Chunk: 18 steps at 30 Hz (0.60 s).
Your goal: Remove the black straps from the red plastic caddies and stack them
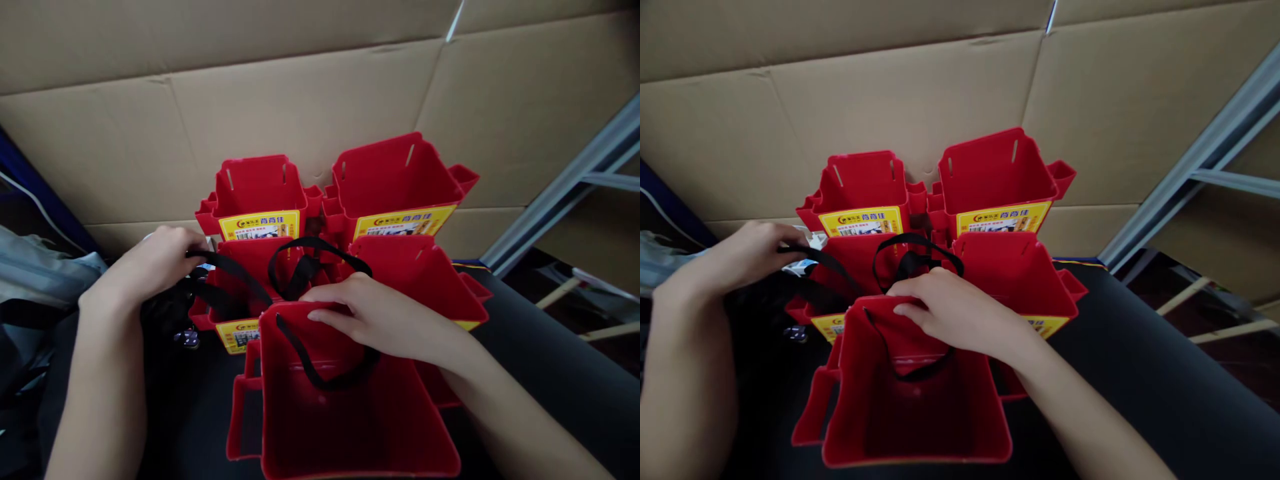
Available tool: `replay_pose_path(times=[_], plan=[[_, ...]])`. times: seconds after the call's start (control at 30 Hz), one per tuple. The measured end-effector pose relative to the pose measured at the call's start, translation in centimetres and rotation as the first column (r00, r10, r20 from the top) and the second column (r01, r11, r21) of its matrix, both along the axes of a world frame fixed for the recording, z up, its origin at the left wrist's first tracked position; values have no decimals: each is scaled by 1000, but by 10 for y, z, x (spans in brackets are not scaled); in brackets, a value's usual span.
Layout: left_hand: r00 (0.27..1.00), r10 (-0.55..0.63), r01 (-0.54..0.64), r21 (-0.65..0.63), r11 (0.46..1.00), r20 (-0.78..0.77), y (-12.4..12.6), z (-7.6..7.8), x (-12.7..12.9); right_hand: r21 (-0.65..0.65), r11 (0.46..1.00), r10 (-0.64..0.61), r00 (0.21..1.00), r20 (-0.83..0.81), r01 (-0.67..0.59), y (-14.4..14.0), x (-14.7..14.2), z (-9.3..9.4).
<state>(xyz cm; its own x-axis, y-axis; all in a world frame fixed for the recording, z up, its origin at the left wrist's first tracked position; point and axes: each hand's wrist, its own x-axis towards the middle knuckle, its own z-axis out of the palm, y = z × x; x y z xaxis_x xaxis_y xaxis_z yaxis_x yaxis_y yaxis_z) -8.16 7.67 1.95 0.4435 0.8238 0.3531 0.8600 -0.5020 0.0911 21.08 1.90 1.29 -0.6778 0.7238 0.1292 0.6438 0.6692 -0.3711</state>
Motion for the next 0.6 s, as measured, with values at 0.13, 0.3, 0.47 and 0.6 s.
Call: replay_pose_path(times=[0.13,0.3,0.47,0.6], plan=[[976,-201,196,-66,978,-80,-17,0,26,-18,1000,-11,999,-31,11,0,0,-1],[878,-477,443,-318,838,-34,-13,0,55,-24,1000,-6,999,-41,5,-1,0,-2],[984,-163,157,-87,984,-73,9,2,13,-3,1000,-25,1000,16,25,-1,-1,-2],[990,-140,139,-106,985,-8,8,3,0,10,999,-44,998,39,44,-2,0,-1]])
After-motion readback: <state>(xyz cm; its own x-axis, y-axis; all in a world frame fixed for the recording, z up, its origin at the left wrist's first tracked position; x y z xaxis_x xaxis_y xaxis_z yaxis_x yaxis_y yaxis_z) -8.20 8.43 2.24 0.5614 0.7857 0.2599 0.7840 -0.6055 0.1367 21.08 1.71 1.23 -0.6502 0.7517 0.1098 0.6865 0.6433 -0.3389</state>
